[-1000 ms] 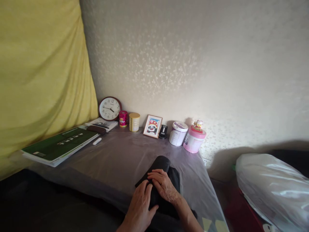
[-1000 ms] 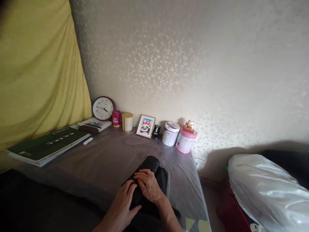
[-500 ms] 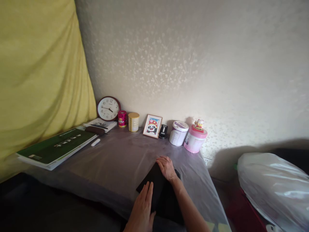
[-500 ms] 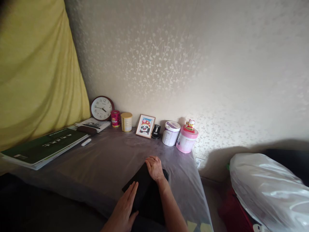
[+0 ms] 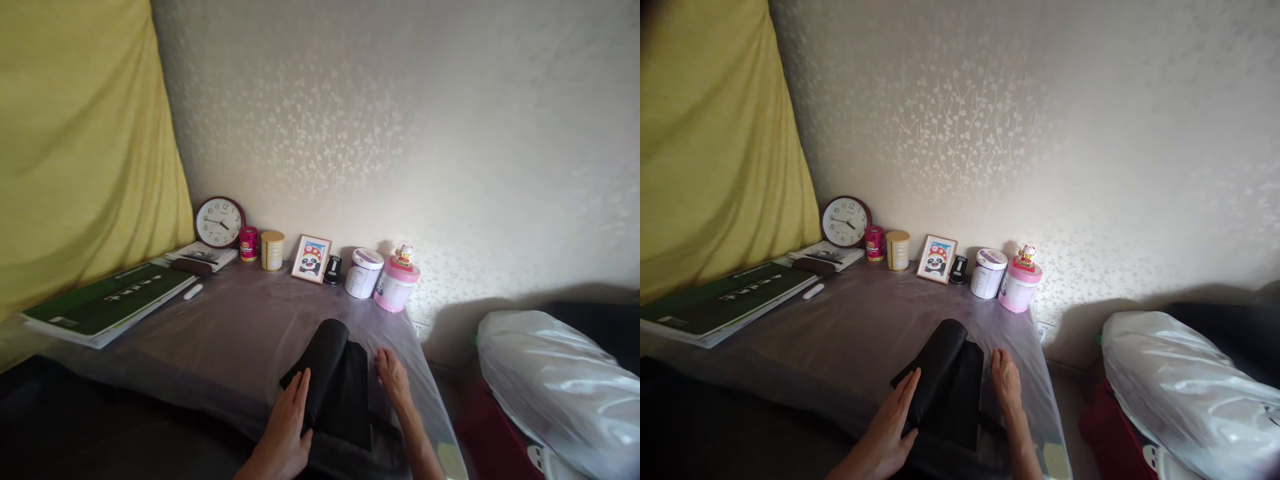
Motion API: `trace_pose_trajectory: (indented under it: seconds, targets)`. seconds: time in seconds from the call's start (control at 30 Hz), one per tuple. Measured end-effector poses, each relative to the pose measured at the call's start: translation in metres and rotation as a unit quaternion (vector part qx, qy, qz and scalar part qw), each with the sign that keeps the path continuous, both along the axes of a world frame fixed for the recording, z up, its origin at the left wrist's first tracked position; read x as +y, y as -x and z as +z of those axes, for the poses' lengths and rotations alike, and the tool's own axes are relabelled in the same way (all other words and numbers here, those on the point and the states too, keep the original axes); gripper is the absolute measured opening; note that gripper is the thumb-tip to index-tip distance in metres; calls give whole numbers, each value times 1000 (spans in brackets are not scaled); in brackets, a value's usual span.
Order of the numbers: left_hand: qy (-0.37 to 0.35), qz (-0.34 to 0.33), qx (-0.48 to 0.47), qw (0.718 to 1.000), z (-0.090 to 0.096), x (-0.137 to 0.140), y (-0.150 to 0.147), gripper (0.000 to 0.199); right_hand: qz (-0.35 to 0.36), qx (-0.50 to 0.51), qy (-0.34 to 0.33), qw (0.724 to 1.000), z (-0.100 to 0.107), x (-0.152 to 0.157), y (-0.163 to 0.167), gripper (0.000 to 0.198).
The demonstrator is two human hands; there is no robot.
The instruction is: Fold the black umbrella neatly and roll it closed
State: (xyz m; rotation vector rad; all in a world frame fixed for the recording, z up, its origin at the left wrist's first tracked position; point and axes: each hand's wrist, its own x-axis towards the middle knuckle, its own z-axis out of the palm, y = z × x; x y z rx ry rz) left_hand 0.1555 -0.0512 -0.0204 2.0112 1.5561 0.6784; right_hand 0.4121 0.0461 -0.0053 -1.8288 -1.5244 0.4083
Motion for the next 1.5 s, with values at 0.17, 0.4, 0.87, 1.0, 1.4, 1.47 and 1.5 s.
trace_pose_trajectory:
  seconds: [0.17,0.4,0.87,1.0,1.4,1.47,1.5]
  targets:
    - [6,-11,-46,999,4,1,2,89,-2,119,72,990,-1,-8,12,34]
    - [23,-11,-77,997,14,0,3,84,-23,46,19,998,6,-2,31,40]
    - [-7,18,-4,1000,3,-3,-5,90,-24,87,-44,995,6,-5,36,40]
    - [19,18,31,999,14,-5,-6,89,-4,150,-70,986,23,0,52,45]
    - [29,-4,92,995,26,-4,-5,88,9,232,-17,972,33,30,104,37]
    - [22,-5,82,996,26,-3,-4,88,19,258,2,966,29,34,112,34]
    - [15,-5,72,997,25,-2,-4,87,24,263,6,964,27,35,115,33]
